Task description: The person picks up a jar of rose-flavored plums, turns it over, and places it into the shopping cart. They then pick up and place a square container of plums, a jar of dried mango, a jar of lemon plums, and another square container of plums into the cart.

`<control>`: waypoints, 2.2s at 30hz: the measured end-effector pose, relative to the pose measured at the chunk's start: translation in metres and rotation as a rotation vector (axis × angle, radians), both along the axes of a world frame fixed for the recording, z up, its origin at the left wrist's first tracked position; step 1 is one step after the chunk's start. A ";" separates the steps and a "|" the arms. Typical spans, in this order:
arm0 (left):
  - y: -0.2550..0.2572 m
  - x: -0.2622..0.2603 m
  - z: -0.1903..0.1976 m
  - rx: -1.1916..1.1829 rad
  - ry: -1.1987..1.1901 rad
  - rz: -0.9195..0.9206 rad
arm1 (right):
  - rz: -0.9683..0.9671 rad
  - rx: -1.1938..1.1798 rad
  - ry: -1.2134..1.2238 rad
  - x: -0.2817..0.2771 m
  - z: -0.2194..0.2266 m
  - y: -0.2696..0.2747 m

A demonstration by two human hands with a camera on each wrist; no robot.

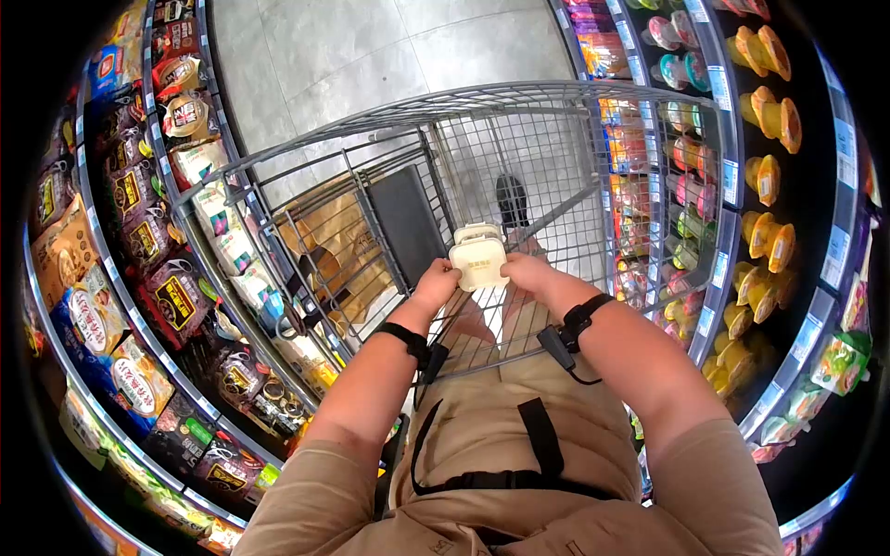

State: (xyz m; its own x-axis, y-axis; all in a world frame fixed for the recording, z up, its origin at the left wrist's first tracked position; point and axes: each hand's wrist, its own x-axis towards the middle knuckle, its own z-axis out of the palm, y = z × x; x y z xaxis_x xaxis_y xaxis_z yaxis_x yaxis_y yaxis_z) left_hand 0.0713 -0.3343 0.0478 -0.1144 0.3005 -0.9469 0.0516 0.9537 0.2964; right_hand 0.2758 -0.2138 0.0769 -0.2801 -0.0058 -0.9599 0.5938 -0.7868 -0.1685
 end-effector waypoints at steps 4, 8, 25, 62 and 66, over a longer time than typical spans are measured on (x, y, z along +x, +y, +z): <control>0.003 0.000 -0.007 -0.008 0.078 -0.115 | 0.066 0.013 -0.007 0.002 -0.015 0.000; 0.003 0.000 -0.009 -0.012 0.105 -0.153 | 0.110 0.036 0.016 -0.001 -0.028 -0.007; 0.024 -0.003 0.038 0.149 0.135 -0.286 | 0.274 0.217 -0.066 -0.018 -0.047 -0.020; -0.027 -0.138 0.350 1.086 0.067 -0.285 | -1.011 0.866 0.082 0.240 0.415 -0.218; -0.004 -0.113 0.345 1.135 -0.047 -0.387 | -1.125 0.997 0.009 0.245 0.453 -0.257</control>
